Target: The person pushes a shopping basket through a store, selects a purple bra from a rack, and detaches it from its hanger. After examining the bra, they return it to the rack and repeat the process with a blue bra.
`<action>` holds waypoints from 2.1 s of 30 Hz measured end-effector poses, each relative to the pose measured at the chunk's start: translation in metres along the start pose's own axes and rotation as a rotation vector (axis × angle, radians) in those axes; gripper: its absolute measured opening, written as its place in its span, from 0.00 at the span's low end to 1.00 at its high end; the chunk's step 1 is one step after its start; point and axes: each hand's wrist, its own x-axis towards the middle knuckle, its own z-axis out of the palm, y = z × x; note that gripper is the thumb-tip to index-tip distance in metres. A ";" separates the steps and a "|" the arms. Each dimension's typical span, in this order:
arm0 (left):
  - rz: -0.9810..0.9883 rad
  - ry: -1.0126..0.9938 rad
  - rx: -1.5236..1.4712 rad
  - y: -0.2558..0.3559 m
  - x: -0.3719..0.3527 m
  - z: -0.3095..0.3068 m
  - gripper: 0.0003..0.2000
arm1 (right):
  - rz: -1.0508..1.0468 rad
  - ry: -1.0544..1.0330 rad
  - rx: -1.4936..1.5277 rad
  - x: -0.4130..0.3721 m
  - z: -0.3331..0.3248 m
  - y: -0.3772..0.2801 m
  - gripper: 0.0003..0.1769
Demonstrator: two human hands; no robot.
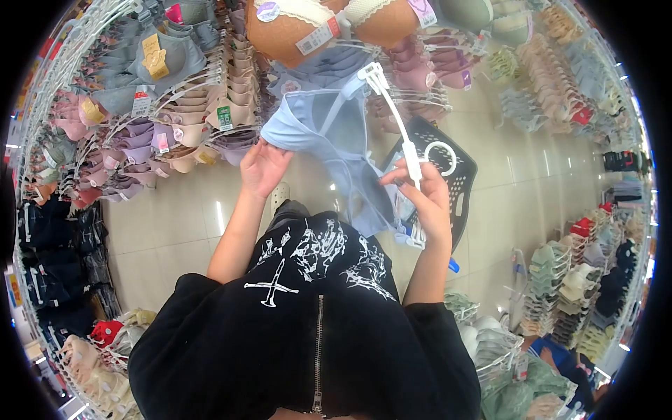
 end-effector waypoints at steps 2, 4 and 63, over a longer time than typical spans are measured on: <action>-0.010 -0.003 0.006 -0.001 0.001 0.001 0.29 | -0.001 0.000 -0.005 0.000 0.000 0.000 0.18; -0.026 -0.002 0.023 -0.001 0.002 0.002 0.28 | 0.001 -0.002 -0.027 0.000 0.001 -0.003 0.18; -0.701 0.150 0.147 -0.102 -0.018 -0.081 0.18 | -0.068 0.234 0.200 0.018 -0.009 -0.001 0.32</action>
